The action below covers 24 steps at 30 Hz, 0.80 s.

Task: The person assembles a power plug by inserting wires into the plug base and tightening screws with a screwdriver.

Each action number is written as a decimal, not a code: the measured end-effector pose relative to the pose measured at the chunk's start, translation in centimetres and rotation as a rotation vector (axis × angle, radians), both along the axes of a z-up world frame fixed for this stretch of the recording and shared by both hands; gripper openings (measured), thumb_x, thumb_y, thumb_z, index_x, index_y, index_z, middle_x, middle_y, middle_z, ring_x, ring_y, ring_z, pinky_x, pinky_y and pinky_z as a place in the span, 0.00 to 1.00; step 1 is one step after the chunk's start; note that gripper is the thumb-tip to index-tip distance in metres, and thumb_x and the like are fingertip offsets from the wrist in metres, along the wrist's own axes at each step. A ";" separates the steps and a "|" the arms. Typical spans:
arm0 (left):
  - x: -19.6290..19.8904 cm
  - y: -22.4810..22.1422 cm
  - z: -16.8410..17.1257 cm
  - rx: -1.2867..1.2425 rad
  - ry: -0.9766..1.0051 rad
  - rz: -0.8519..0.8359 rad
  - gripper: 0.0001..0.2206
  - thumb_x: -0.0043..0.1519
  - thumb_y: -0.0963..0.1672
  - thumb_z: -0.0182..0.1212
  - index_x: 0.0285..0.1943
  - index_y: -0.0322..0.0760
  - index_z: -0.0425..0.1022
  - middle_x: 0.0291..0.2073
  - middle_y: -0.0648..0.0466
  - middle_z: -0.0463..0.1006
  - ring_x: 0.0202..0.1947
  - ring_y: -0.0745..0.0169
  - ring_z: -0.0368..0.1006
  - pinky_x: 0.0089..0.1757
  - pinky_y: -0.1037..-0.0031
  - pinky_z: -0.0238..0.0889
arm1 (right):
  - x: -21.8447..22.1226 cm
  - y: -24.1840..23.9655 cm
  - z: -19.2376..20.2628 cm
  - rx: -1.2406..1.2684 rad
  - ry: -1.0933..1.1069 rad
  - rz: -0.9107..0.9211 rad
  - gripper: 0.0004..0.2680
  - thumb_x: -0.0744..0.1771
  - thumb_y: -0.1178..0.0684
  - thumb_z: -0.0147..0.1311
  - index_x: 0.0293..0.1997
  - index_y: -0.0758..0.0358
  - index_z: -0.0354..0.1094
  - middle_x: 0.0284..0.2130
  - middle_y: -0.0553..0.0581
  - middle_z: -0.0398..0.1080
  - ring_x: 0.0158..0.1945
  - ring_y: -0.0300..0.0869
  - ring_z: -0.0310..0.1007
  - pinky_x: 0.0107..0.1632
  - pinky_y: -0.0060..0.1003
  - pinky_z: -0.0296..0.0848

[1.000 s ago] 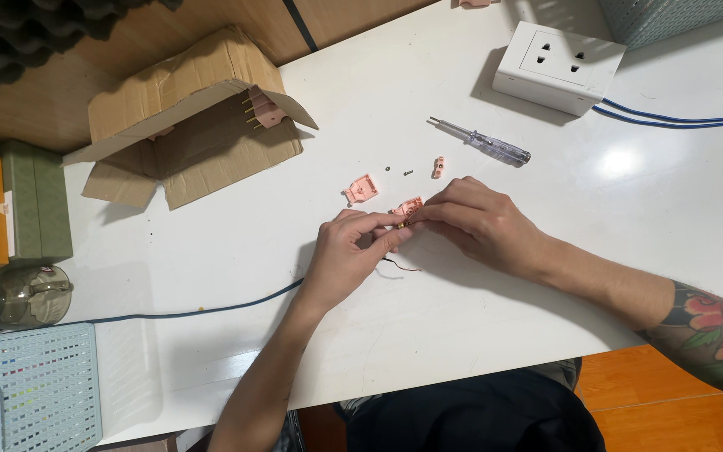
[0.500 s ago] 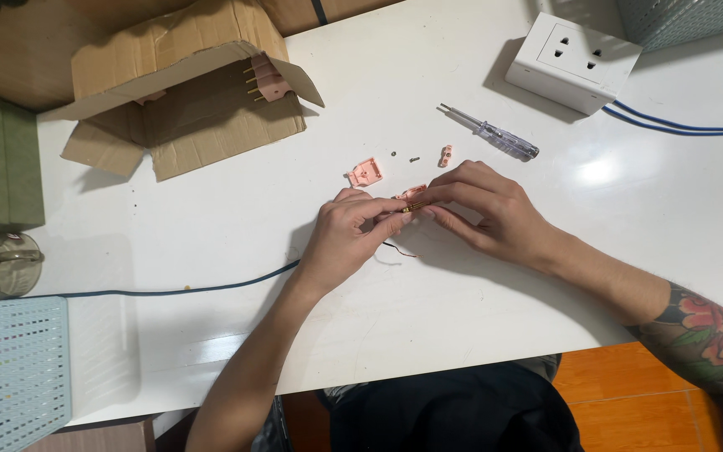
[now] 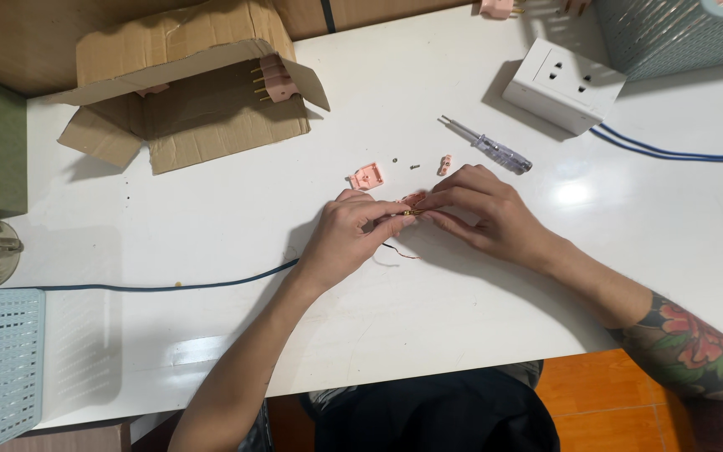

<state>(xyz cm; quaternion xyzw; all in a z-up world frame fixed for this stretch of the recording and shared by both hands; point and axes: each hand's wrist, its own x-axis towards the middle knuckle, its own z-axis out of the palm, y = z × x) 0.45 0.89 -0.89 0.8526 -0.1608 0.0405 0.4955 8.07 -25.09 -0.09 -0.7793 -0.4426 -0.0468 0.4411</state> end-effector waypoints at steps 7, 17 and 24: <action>0.2 0.0 -1.8 -0.003 -0.070 0.025 0.07 0.73 0.45 0.73 0.55 0.39 0.89 0.30 0.57 0.90 0.36 0.65 0.86 0.56 0.67 0.70 | 4.6 -4.1 0.1 -0.160 -0.253 -0.238 0.09 0.72 0.55 0.71 0.59 0.61 0.84 0.45 0.62 0.81 0.47 0.57 0.79 0.53 0.50 0.75; 0.0 -0.2 -0.7 -0.025 -0.030 0.040 0.08 0.73 0.46 0.72 0.55 0.41 0.89 0.29 0.57 0.90 0.36 0.65 0.85 0.57 0.65 0.69 | 6.3 -6.3 -0.7 -0.646 -0.149 -0.491 0.08 0.73 0.54 0.70 0.57 0.64 0.85 0.41 0.61 0.82 0.44 0.49 0.84 0.47 0.40 0.79; 0.5 -0.5 -2.0 0.059 0.008 0.098 0.13 0.72 0.52 0.68 0.60 0.52 0.91 0.27 0.69 0.88 0.42 0.62 0.75 0.54 0.69 0.68 | 4.8 -4.2 7.6 -0.215 0.063 -0.214 0.08 0.76 0.60 0.62 0.64 0.71 0.78 0.52 0.64 0.76 0.51 0.50 0.80 0.59 0.43 0.82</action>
